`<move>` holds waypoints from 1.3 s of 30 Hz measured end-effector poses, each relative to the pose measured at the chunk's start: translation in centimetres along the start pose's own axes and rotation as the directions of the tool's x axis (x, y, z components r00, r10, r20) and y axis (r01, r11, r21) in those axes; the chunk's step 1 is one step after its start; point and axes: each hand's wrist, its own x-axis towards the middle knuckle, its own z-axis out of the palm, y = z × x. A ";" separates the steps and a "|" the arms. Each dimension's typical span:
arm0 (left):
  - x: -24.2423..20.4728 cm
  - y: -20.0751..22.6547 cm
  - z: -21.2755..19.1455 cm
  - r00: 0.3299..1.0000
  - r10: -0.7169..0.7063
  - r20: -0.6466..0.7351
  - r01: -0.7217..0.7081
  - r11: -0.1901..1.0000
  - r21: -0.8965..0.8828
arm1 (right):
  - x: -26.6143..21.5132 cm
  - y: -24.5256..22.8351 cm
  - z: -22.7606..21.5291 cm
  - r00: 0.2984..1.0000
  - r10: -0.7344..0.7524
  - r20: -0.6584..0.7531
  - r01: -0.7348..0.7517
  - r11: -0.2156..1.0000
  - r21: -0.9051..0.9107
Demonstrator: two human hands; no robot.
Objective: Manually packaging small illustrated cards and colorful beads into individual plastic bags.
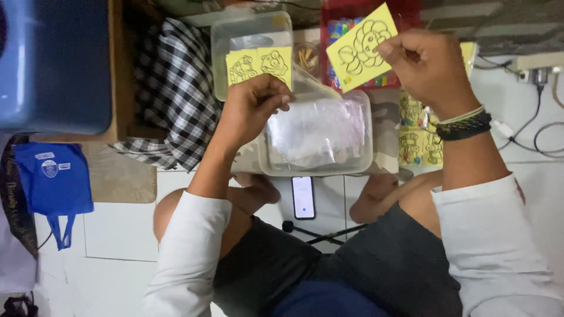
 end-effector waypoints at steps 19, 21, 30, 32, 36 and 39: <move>1.2 3.2 0.2 0.999 0.027 0.041 -0.018 0.975 -0.224 | 2.4 -8.1 4.4 0.985 -0.031 -0.168 0.094 0.921 0.378; 1.7 2.8 0.6 1.000 0.003 0.019 0.001 0.976 -0.218 | 2.5 -8.4 4.8 0.977 -0.102 -0.185 0.154 0.945 0.290; 2.0 2.6 0.5 0.969 0.122 -0.217 -0.140 0.987 -0.072 | 2.3 -7.6 4.3 0.990 -0.060 -0.125 0.116 0.852 0.511; 2.2 2.5 0.6 0.957 0.122 -0.264 -0.162 0.977 -0.136 | 2.2 -8.0 4.2 0.989 -0.027 -0.142 0.094 0.866 0.492; 2.2 3.2 0.3 0.910 0.126 -0.395 -0.215 0.958 -0.190 | 2.2 -7.2 4.5 0.980 0.015 -0.197 0.033 0.970 0.240; 2.2 2.8 0.1 0.912 0.111 -0.395 -0.237 0.928 -0.286 | 2.6 -8.1 4.4 0.983 -0.033 -0.183 0.072 0.975 0.210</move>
